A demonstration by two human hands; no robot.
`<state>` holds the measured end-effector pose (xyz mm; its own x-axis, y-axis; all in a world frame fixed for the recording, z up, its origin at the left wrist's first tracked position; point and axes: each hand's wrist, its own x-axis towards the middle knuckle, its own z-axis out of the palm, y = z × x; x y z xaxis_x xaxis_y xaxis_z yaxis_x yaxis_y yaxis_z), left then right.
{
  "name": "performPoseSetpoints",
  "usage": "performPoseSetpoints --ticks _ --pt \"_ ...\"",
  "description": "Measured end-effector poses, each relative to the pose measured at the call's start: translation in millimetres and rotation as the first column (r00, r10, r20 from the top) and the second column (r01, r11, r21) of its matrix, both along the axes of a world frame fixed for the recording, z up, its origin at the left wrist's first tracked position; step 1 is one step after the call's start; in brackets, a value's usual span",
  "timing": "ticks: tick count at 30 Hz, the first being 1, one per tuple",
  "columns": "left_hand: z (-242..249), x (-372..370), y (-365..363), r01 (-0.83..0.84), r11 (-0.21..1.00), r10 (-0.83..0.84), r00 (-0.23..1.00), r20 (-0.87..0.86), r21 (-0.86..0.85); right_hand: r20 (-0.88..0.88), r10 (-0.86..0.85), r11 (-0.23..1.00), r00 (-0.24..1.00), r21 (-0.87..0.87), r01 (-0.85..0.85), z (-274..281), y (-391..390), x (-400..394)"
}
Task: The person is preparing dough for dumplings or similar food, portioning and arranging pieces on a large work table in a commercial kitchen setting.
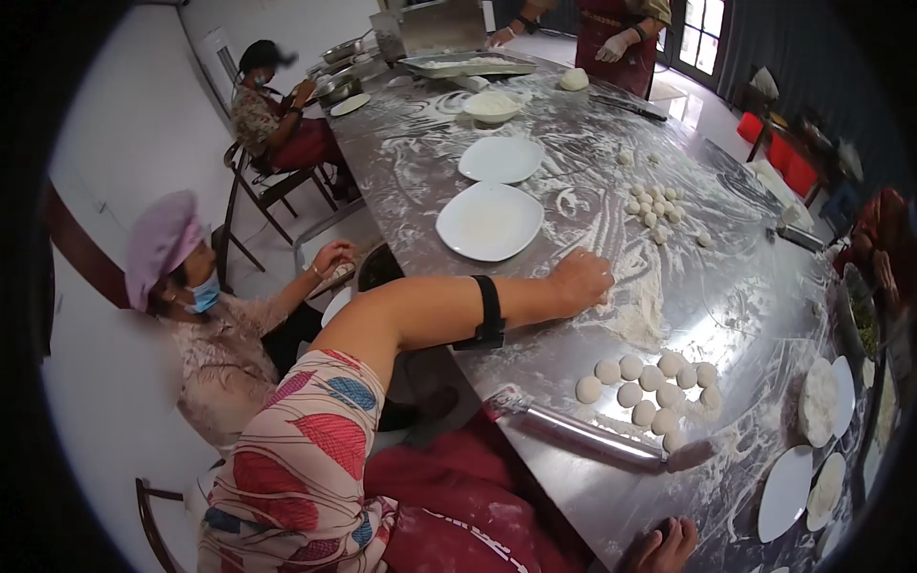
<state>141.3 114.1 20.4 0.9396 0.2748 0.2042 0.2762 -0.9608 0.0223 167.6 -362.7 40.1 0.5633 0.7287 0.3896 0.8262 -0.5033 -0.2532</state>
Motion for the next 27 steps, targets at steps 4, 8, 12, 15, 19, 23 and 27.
performPoseSetpoints --ticks 4,8,12,15,19,23,27 --pt "0 -20 -18 -0.041 0.992 0.028 0.994 0.106 0.123 -0.024 -0.044 0.999 0.999 -0.008 0.044 5 -1 -9" --pt "1 -27 -32 -0.064 0.975 0.07 0.997 -0.021 0.212 -0.009 -0.039 0.999 0.999 -0.013 0.039 3 -5 -9" --pt "-8 -34 -25 -0.021 1.0 0.018 0.986 0.167 0.012 -0.033 -0.055 0.998 0.998 0.015 0.055 1 -5 -9" --pt "3 -46 -25 -0.068 0.953 0.109 0.986 0.124 -0.296 0.064 -0.002 1.0 0.998 0.002 0.002 -4 -9 -6" --pt "4 -75 -35 0.026 0.932 0.063 0.971 0.23 -0.362 0.164 0.055 0.998 0.985 -0.039 -0.049 -10 -11 0" --pt "-6 -92 -41 0.046 0.921 0.008 0.991 0.136 -0.387 0.017 -0.027 0.995 1.0 0.092 0.025 -15 -4 -7" --pt "-43 -91 -30 0.179 0.861 -0.07 0.969 0.238 -0.475 0.036 -0.047 0.994 0.998 0.103 0.043 -24 -6 -1"
